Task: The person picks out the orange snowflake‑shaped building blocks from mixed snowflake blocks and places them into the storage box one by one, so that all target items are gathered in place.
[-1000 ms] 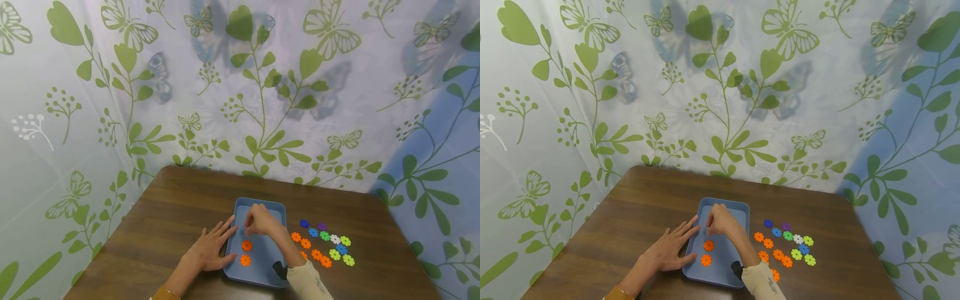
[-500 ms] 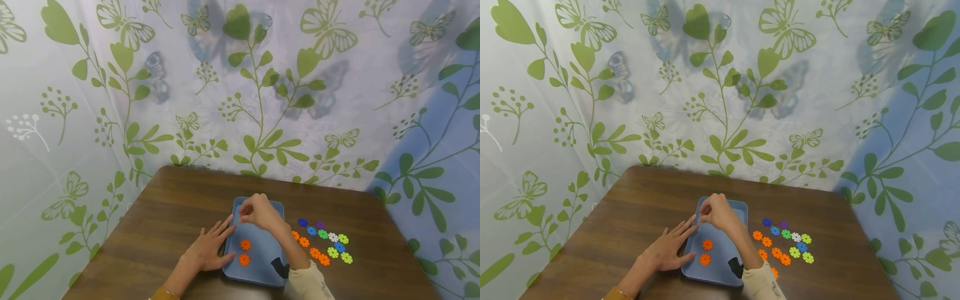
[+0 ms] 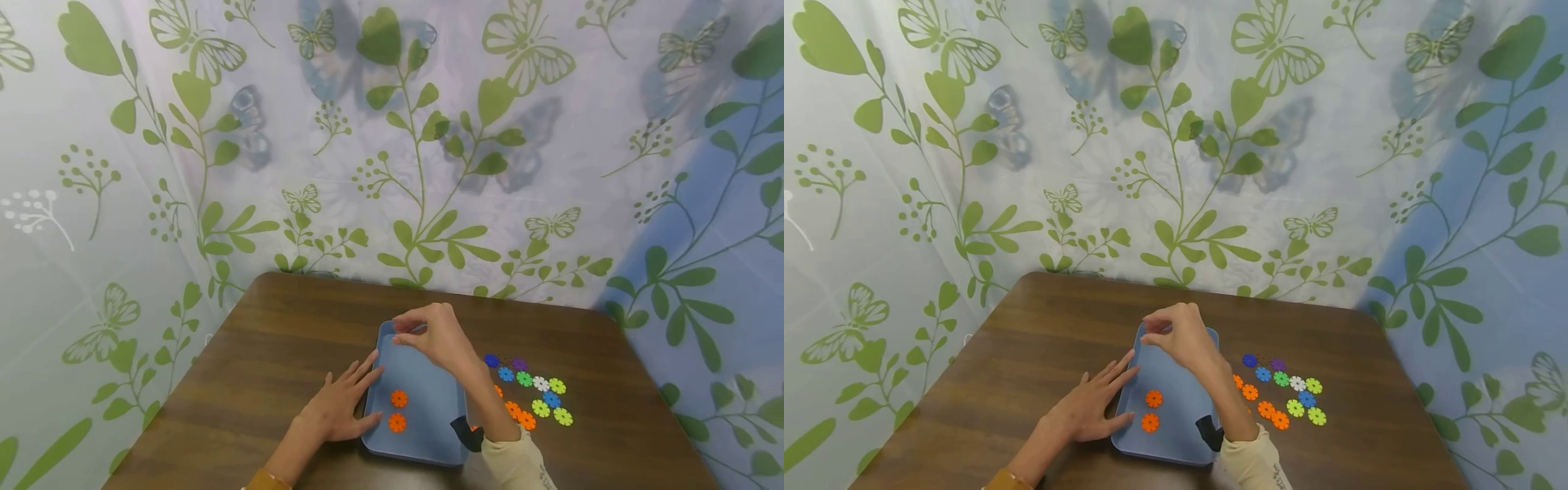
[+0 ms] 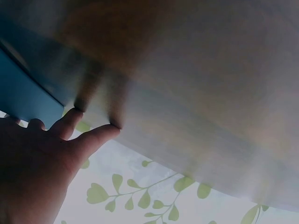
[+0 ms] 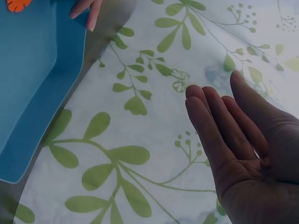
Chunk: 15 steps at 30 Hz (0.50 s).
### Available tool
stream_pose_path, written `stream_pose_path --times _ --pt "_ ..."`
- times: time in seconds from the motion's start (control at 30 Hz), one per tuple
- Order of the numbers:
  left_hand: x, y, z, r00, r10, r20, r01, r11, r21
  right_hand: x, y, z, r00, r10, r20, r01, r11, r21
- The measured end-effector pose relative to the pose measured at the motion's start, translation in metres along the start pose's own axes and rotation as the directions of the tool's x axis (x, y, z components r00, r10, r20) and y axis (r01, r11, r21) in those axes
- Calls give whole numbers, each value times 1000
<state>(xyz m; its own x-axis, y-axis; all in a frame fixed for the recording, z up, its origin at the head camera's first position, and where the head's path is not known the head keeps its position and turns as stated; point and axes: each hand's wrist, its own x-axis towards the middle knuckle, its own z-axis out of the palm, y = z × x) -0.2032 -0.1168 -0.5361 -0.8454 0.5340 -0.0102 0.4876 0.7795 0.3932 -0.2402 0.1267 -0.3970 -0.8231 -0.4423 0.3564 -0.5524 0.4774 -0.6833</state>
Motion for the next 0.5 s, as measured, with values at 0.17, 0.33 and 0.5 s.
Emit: stream_pose_path --times 0.17,0.33,0.5 --pt "0 0 0 1000 5 -10 -5 1000 -2 -4 -6 -9 999 -19 -44 20 1000 15" --pt "0 0 0 1000 1 -7 -1 1000 -11 -8 -9 -21 994 -12 -105 17 999 38" --pt "0 1 0 1000 8 -8 -9 1000 -10 -13 -7 -32 991 2 -137 3 999 38"
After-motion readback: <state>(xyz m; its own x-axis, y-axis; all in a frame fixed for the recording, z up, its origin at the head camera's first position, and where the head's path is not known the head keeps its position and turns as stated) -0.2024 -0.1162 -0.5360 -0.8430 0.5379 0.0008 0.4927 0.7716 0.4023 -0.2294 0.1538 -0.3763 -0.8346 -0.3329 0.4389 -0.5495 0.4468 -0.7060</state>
